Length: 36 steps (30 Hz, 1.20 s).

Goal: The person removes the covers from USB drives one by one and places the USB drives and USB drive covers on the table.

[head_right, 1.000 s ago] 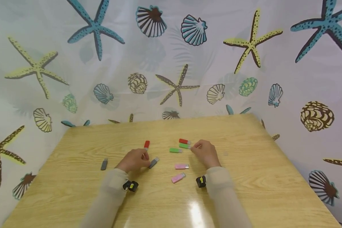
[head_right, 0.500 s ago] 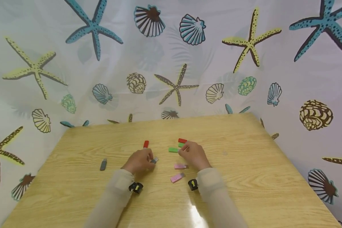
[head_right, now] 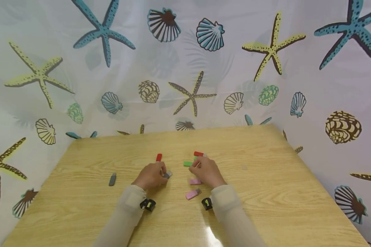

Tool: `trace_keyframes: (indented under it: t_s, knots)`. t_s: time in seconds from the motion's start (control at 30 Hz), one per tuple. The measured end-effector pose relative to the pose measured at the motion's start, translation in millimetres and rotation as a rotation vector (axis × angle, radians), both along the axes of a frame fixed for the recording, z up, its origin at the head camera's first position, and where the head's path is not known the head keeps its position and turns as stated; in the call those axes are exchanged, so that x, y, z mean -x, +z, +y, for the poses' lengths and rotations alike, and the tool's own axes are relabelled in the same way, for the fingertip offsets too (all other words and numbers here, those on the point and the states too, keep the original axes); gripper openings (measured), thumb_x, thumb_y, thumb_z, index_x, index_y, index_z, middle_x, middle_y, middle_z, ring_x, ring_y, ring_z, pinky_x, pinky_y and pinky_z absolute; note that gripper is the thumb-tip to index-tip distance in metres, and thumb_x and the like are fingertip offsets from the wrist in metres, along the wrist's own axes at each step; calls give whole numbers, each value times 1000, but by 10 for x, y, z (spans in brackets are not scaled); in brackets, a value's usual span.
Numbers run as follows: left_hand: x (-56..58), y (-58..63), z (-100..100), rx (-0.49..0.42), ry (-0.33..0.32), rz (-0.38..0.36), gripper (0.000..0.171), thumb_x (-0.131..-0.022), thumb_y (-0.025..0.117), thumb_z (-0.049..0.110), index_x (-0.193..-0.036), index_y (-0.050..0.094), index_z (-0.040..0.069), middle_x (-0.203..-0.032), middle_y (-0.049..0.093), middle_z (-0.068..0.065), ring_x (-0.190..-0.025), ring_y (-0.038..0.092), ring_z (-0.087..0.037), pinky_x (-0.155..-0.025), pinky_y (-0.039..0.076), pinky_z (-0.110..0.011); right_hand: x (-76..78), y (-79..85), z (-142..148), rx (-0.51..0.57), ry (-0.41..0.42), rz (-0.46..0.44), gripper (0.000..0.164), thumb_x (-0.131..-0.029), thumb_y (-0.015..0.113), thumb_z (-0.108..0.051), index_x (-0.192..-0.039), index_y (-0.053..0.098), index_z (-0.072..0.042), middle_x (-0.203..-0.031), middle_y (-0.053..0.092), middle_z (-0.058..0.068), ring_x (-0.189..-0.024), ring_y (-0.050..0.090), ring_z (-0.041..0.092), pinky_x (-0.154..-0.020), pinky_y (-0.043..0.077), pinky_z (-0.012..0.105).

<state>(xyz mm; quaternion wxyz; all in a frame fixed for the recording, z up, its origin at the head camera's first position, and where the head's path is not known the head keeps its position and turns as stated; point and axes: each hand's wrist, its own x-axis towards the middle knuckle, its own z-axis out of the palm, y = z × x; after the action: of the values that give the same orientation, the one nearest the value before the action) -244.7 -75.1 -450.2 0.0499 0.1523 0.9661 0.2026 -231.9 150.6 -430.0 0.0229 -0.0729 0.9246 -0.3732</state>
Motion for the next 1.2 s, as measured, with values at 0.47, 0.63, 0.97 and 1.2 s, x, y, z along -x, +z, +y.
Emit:
trace_keyframes:
  t_s: [0.47,0.63,0.97,1.2]
  knots:
    - [-73,256,-29,-81,-12,-23,25,-79,77,16,-96,61,8,-74,58,0,-60,51,-14,-57,44,-29,-65,79,-64,16,28,22,16,-89,68,-27,-93,67,-11,-87,63,2,-77,57,16,-67,48,34]
    - [-134,378,-54,-92,-69,12,21,-78,76,15,-93,63,10,-74,57,1,-59,50,-13,-56,44,-28,-88,123,-94,23,36,31,15,-89,67,-28,-93,67,-13,-88,63,1,-78,57,16,-68,48,34]
    - [-305,661,-69,-92,-170,80,16,-79,75,16,-90,65,10,-69,54,4,-55,46,-10,-51,39,-23,-170,253,-175,121,145,8,23,-96,59,-30,-83,63,-12,-73,56,1,-60,49,15,-58,44,29]
    - [-434,852,-93,-87,-231,107,14,-80,73,16,-91,65,13,-70,56,5,-54,47,-9,-51,40,-24,-270,423,-213,169,239,22,32,-97,56,-35,-79,63,-9,-71,57,2,-61,49,16,-57,41,30]
